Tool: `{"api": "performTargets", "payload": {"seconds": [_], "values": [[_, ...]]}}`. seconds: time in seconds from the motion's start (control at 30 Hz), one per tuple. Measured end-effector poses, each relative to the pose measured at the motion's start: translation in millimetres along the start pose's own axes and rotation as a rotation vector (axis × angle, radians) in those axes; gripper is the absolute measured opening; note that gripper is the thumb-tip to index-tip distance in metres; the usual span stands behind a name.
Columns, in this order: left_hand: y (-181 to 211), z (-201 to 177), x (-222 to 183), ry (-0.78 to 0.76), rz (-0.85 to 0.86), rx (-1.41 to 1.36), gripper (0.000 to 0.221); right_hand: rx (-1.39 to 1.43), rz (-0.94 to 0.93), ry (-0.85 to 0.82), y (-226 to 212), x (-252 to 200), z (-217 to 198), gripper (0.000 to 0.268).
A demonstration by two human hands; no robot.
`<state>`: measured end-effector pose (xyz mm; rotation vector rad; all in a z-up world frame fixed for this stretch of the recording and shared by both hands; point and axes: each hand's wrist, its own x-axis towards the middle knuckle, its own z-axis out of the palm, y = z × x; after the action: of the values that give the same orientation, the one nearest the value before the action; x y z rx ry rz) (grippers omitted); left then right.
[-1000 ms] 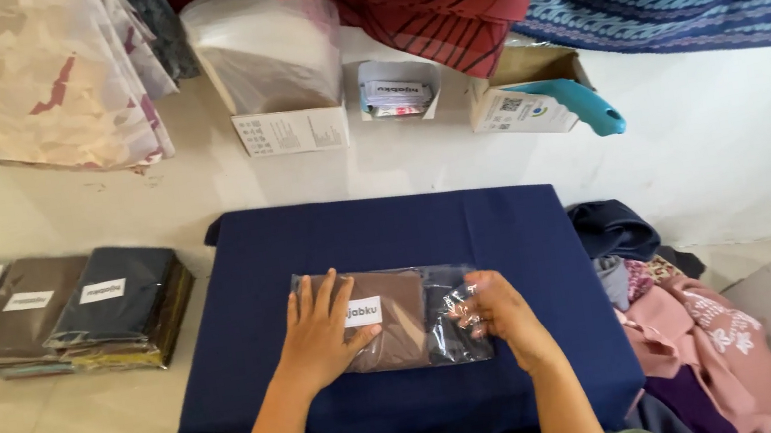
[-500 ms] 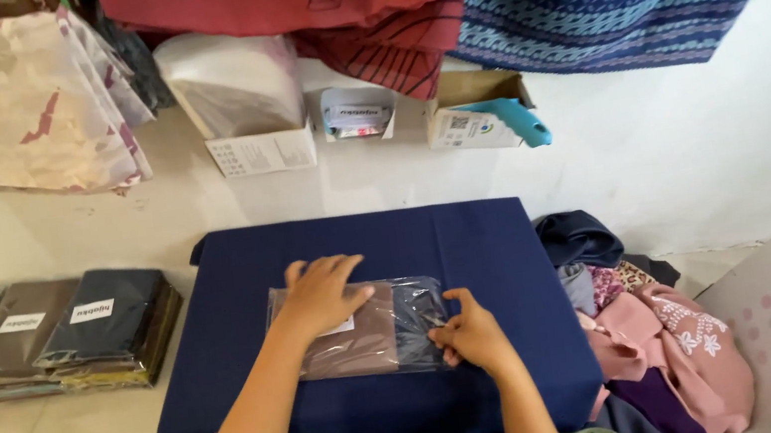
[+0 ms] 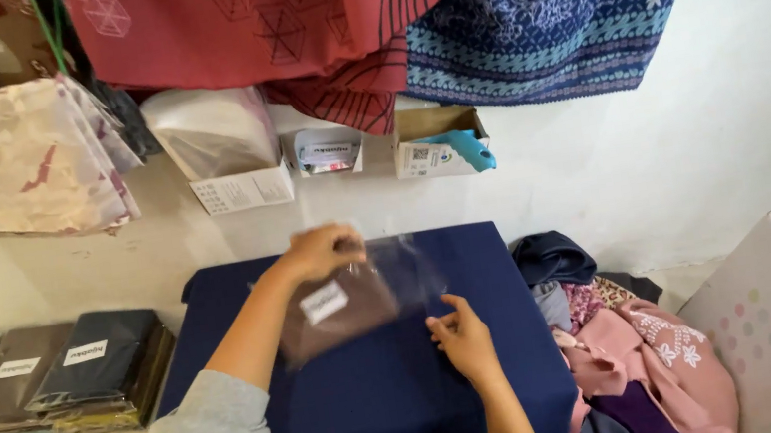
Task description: Cleaning fabric with a lint roller, folding it neatly, and placing it into a plastic sleeve for retail packaging.
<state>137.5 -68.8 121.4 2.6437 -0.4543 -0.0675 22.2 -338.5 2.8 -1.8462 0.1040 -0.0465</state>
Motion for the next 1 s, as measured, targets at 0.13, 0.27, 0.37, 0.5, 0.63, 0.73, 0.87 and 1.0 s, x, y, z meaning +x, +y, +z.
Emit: {"api": "performTargets", "payload": {"seconds": [0.13, 0.27, 0.37, 0.5, 0.63, 0.73, 0.87, 1.0], "values": [[19, -34, -37, 0.365, 0.245, -0.201, 0.019, 0.044, -0.004, 0.036, -6, -5, -5, 0.047], [14, -1, -81, 0.527, 0.515, -0.216, 0.015, 0.014, -0.092, 0.039, 18, 8, -6, 0.049], [-17, 77, -113, 0.479, 0.485, -0.149, 0.018, -0.033, -0.206, -0.026, 36, 11, -13, 0.065], [-37, 135, -165, 0.389, 0.381, -0.023, 0.021, -0.449, -0.325, -0.267, 2, -23, -29, 0.073], [-35, 131, -174, 0.480, 0.397, 0.000, 0.012, -0.469, -0.549, -0.296, 2, -28, -37, 0.049], [-35, 123, -176, 0.573, 0.562, 0.053, 0.004, -0.541, -0.637, -0.340, -1, -32, -38, 0.029], [-46, 126, -172, 0.469, 0.461, -0.022, 0.007, -0.467, -0.819, -0.303, -1, -38, -33, 0.015], [-58, 142, -165, 0.558, 0.413, -0.063, 0.019, -0.334, -0.797, -0.150, 2, -47, -23, 0.012]]}}
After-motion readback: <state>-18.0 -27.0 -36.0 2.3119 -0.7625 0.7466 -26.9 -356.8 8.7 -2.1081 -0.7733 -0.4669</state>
